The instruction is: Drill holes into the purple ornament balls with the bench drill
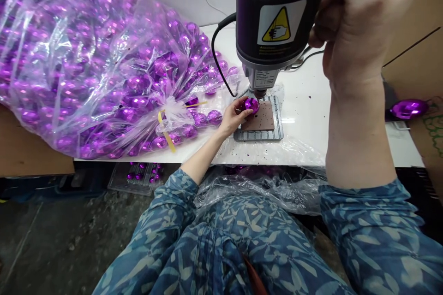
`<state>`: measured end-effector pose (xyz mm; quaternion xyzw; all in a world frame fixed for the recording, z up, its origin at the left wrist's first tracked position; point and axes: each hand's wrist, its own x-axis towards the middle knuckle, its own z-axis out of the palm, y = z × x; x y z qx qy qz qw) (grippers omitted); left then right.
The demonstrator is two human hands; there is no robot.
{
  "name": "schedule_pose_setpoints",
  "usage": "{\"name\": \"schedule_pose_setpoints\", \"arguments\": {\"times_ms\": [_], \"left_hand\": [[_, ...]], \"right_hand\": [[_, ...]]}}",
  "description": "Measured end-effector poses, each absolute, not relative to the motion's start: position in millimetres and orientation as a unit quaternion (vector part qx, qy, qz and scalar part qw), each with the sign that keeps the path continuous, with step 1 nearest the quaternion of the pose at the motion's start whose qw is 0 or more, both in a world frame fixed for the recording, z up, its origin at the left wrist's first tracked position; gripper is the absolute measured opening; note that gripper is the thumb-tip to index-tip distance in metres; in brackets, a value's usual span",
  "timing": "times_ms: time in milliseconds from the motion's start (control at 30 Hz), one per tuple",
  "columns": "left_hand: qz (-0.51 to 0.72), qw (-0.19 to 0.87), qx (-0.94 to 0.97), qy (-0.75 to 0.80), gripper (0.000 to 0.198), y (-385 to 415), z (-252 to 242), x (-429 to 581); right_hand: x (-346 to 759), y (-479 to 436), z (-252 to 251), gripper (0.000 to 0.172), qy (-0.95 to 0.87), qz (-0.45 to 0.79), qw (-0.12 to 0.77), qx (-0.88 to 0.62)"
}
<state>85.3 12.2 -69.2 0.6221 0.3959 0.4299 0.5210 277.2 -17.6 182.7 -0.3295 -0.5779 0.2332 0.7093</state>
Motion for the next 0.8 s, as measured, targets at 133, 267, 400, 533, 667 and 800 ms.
{"name": "schedule_pose_setpoints", "arguments": {"times_ms": [133,267,400,533,667,800], "left_hand": [[0.409,0.47,0.677,0.391,0.057,14,-73,88],[0.398,0.388,0.728,0.401,0.058,9,-75,88],[0.407,0.317,0.768,0.379,0.061,0,-75,89],[0.435,0.29,0.788,0.327,0.056,-8,-78,95],[0.447,0.35,0.764,0.306,0.06,-12,-85,102],[0.439,0.406,0.735,0.32,0.066,-13,-87,105]], "right_hand": [[278,-17,182,0.043,-0.577,0.228,0.712,-0.327],[277,-17,181,0.043,-0.58,0.223,0.718,-0.313],[278,-14,179,0.043,-0.577,0.224,0.722,-0.309],[279,-13,178,0.044,-0.579,0.223,0.719,-0.313],[278,-13,177,0.047,-0.587,0.218,0.722,-0.294],[277,-12,179,0.049,-0.584,0.22,0.719,-0.304]]}}
